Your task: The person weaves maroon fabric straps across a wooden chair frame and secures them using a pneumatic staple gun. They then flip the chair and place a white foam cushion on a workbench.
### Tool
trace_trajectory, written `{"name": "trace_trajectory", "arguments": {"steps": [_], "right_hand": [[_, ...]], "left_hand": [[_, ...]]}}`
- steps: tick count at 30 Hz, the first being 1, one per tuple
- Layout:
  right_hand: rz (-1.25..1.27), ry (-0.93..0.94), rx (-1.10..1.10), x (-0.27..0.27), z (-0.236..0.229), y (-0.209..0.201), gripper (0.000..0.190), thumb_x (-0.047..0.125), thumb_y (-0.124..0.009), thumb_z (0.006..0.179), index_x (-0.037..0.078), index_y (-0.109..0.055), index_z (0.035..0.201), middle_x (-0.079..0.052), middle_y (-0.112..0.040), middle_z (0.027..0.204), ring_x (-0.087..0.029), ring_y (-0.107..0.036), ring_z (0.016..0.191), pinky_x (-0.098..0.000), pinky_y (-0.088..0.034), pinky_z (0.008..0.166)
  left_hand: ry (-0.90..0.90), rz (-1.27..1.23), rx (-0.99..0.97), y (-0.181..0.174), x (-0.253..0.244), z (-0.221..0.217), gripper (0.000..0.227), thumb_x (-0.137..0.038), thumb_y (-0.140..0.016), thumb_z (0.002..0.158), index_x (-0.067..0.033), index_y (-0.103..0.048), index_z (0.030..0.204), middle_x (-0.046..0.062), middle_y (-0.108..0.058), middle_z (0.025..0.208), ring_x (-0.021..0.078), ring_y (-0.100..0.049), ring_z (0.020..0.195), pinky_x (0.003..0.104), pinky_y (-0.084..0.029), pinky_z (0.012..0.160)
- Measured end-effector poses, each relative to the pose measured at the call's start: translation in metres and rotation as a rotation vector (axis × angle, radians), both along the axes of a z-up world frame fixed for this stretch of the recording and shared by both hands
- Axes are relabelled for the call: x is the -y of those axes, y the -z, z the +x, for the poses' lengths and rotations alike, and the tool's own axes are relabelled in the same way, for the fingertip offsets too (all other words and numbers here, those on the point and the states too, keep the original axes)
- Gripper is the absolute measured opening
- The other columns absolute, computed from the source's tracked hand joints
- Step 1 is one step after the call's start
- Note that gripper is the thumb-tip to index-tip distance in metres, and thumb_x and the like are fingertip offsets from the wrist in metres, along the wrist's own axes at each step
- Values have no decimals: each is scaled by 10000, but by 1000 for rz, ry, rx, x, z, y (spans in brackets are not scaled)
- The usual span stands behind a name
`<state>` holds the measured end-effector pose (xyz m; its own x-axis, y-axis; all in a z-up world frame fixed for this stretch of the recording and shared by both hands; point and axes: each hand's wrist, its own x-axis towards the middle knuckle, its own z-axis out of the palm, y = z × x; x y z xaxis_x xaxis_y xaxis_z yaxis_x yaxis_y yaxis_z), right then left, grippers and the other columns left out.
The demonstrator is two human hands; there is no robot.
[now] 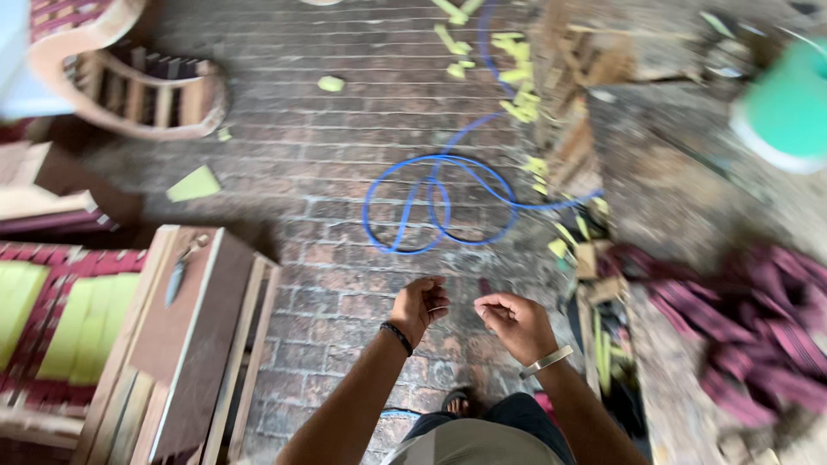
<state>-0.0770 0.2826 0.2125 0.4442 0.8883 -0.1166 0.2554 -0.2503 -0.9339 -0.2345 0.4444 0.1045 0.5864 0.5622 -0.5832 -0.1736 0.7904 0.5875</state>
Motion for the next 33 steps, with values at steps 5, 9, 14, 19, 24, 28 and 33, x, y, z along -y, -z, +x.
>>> {"name": "trace_trajectory", "arguments": {"steps": [5, 9, 14, 19, 24, 28, 33], "right_hand": [[-5, -165, -57, -113, -11, 11, 186, 134, -756, 880, 30, -801, 1028, -48, -782, 817, -90, -701, 689, -241, -556, 633], [-49, -268, -192, -207, -8, 30, 185, 143, -767, 886, 8, -797, 1009, -38, -762, 794, -86, -676, 661, -238, -532, 598], [-110, -335, -354, -343, 12, 42, 184, 126, -722, 886, 5, -778, 1013, -14, -789, 846, -79, -666, 680, -221, -519, 605], [-9, -527, -399, -503, -3, 14, 160, 113, -744, 899, -11, -766, 998, -30, -742, 833, -84, -642, 675, -229, -500, 600], [-84, -711, -376, -625, -42, -8, 163, 139, -700, 908, 32, -761, 1015, -2, -773, 882, -61, -646, 697, -212, -495, 619], [-91, -737, -367, -728, -81, 7, 165, 133, -707, 906, 16, -766, 1007, -19, -776, 877, -71, -656, 693, -215, -504, 615], [-79, -768, -389, -868, -147, 30, 173, 121, -712, 898, 9, -771, 1016, -31, -778, 877, -77, -659, 690, -224, -511, 599]], "left_hand": [[-272, -39, 6, -2, -72, -42, 269, -295, -562, 991, -49, -670, 990, 78, -700, 888, 233, -698, 861, 397, -562, 811], [-399, 11, -59, -2, -129, -59, 299, -313, -580, 992, -34, -670, 931, 84, -711, 888, 230, -693, 850, 358, -539, 768], [-543, -25, -135, 2, -233, -65, 260, -261, -534, 954, -76, -717, 967, 47, -702, 847, 209, -669, 825, 337, -519, 746], [-697, 92, 37, -26, -350, -67, 224, -263, -564, 987, -94, -709, 1015, 35, -624, 769, 200, -592, 701, 341, -456, 636], [-816, 170, -120, -57, -435, -107, 214, -239, -541, 972, -100, -692, 1030, -14, -719, 911, 136, -685, 849, 328, -531, 785], [-914, 148, -131, -41, -525, -158, 156, -200, -597, 962, -112, -699, 1039, 7, -720, 930, 146, -698, 888, 332, -549, 815], [-1017, 196, -20, 6, -661, -250, 173, -199, -655, 991, -60, -695, 1086, 71, -640, 904, 207, -640, 839, 369, -543, 752]]}}
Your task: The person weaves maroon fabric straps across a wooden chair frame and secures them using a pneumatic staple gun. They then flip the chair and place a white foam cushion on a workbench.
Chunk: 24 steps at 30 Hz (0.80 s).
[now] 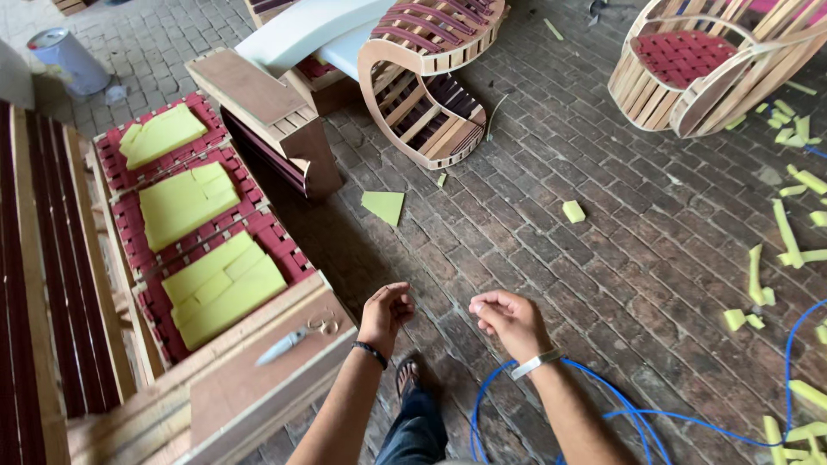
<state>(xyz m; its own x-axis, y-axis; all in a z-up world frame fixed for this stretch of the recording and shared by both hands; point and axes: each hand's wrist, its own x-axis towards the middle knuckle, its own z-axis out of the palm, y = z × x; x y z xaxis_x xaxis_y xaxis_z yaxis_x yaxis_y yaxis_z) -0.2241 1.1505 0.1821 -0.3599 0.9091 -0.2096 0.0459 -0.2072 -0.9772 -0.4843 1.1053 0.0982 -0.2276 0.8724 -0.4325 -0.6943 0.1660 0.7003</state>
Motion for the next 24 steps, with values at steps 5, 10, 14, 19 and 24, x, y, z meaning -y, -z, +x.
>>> {"name": "trace_trajectory", "arguments": {"steps": [5, 10, 14, 19, 24], "right_hand": [[-42, 56, 46, -135, -72, -13, 184, 129, -720, 897, 18, -776, 1032, -44, -787, 899, -78, -662, 693, -224, -505, 594], [-71, 101, 65, -250, -107, -7, 191, 139, -719, 897, 21, -777, 1034, -59, -799, 932, -86, -676, 704, -230, -521, 611], [-103, 138, 89, -355, -117, 11, 197, 142, -703, 902, 20, -774, 1041, -55, -801, 943, -92, -677, 706, -236, -519, 620], [-106, 143, 86, -519, -133, 34, 198, 114, -697, 907, 6, -772, 1055, -65, -793, 950, -94, -669, 717, -239, -518, 628], [-89, 44, 79, -683, -147, 23, 198, 108, -689, 904, 16, -772, 1059, -60, -796, 955, -94, -669, 716, -239, -521, 628]], "left_hand": [[123, -150, -446, -3, -142, -86, 465, -200, -705, 916, -92, -605, 1357, 55, -659, 1218, 191, -594, 1075, 350, -462, 911], [205, -133, -584, 1, -265, -136, 515, -215, -686, 882, -69, -637, 1373, 88, -698, 1329, 203, -617, 1249, 328, -435, 1059], [269, -103, -630, 23, -368, -146, 410, -218, -691, 883, -54, -729, 1257, 94, -752, 1230, 211, -652, 1188, 334, -458, 1037], [319, -131, -617, 42, -513, -154, 372, -245, -686, 902, -81, -733, 1233, 74, -757, 1190, 189, -667, 1155, 331, -482, 1009], [275, -196, -713, 24, -660, -155, 348, -261, -685, 912, -101, -750, 1214, 55, -764, 1175, 181, -674, 1134, 318, -489, 996]]}}
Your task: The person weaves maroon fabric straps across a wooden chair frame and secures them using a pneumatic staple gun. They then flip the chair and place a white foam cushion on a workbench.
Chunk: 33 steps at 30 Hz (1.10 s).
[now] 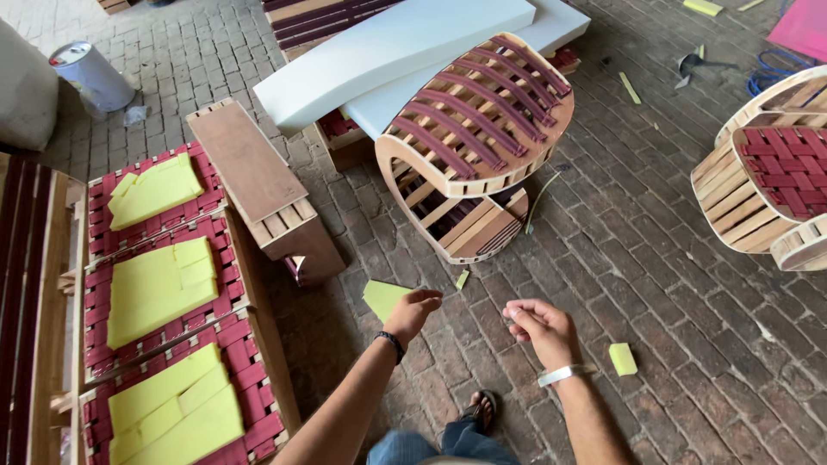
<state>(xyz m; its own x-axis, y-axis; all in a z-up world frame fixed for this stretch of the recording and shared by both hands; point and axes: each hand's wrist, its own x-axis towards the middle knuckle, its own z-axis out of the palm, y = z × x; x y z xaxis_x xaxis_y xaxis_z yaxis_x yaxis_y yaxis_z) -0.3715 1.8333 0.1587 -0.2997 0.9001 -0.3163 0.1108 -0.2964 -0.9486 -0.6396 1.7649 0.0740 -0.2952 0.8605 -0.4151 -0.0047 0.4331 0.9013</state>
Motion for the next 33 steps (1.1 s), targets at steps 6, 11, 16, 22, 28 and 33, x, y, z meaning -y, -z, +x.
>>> {"name": "trace_trajectory", "arguments": {"steps": [6, 11, 16, 22, 28, 33], "right_hand": [[1, -98, 98, -162, -19, -14, 184, 160, -713, 899, 55, -783, 1032, -32, -798, 937, -74, -666, 731, -221, -505, 632], [20, -130, 129, -294, -37, 8, 185, 172, -755, 879, 62, -784, 1026, 0, -750, 875, -71, -658, 737, -226, -501, 631], [29, -121, 237, -430, -66, 20, 204, 200, -750, 872, 77, -785, 1031, 7, -766, 887, -72, -671, 750, -234, -512, 643], [41, -128, 305, -576, -104, 13, 224, 218, -741, 877, 89, -788, 1055, 2, -775, 932, -88, -692, 826, -264, -534, 696], [100, -155, 316, -731, -115, 70, 248, 189, -756, 861, 77, -775, 1081, -45, -780, 1006, -148, -715, 943, -306, -551, 854], [177, -211, 225, -891, -124, 136, 404, 204, -779, 851, 30, -707, 1208, -124, -745, 1180, -219, -693, 1100, -333, -528, 970]], "left_hand": [[8, 22, 62, 1, -154, -8, 346, -236, -690, 895, -90, -755, 1202, 53, -768, 1157, 155, -673, 1126, 304, -483, 991], [-65, 46, 133, 53, -298, -30, 346, -211, -692, 895, -33, -766, 1181, 77, -769, 1118, 161, -673, 1067, 298, -490, 961], [-87, 84, 140, 82, -452, -63, 363, -205, -699, 886, -33, -740, 1203, 75, -761, 1136, 172, -678, 1075, 302, -510, 943], [-30, -44, -189, 47, -594, -95, 530, -321, -699, 875, -86, -625, 1344, 122, -696, 1279, 260, -673, 1172, 369, -518, 999], [-24, -287, -445, 18, -678, -104, 745, -340, -689, 838, -128, -426, 1503, 143, -454, 1512, 327, -461, 1386, 426, -411, 1136], [-270, -250, -827, 32, -715, -73, 745, -332, -705, 757, -82, -488, 1424, 231, -406, 1514, 417, -221, 1470, 485, -188, 1209]]}}
